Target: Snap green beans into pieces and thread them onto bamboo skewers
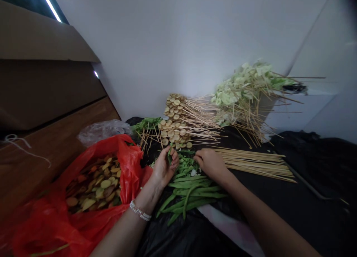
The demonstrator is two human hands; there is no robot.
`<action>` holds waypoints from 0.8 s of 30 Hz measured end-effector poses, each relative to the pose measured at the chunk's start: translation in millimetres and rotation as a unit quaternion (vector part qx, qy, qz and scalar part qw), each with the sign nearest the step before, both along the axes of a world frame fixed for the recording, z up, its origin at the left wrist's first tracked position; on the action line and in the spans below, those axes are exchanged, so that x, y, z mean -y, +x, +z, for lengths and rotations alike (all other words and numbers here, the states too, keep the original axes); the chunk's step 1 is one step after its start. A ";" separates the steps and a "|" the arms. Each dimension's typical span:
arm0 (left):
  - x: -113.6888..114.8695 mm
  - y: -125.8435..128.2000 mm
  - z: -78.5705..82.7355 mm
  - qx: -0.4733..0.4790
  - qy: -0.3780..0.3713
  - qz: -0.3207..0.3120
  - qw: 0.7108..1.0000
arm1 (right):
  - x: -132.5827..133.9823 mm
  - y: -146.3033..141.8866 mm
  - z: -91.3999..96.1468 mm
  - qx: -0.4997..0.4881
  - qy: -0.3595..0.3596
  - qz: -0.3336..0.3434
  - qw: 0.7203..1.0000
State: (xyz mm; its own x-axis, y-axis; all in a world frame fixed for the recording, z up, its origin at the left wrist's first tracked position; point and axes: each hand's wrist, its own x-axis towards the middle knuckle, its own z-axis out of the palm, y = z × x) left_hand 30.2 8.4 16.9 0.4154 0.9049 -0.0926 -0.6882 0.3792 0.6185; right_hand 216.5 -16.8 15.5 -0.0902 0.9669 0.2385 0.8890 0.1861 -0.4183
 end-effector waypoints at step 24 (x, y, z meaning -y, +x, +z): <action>-1.8 -0.2 0.0 -0.128 0.055 0.091 0.986 | 7.8 -4.5 1.7 -0.146 -0.051 0.219 0.963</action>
State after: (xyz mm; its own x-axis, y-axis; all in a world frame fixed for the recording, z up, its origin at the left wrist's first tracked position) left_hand 29.9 10.2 16.9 0.2217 0.9725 -0.0714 -0.5547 0.1860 0.8110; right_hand 212.0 -24.5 17.2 -0.4389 0.8709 0.2209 0.5762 0.4615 -0.6745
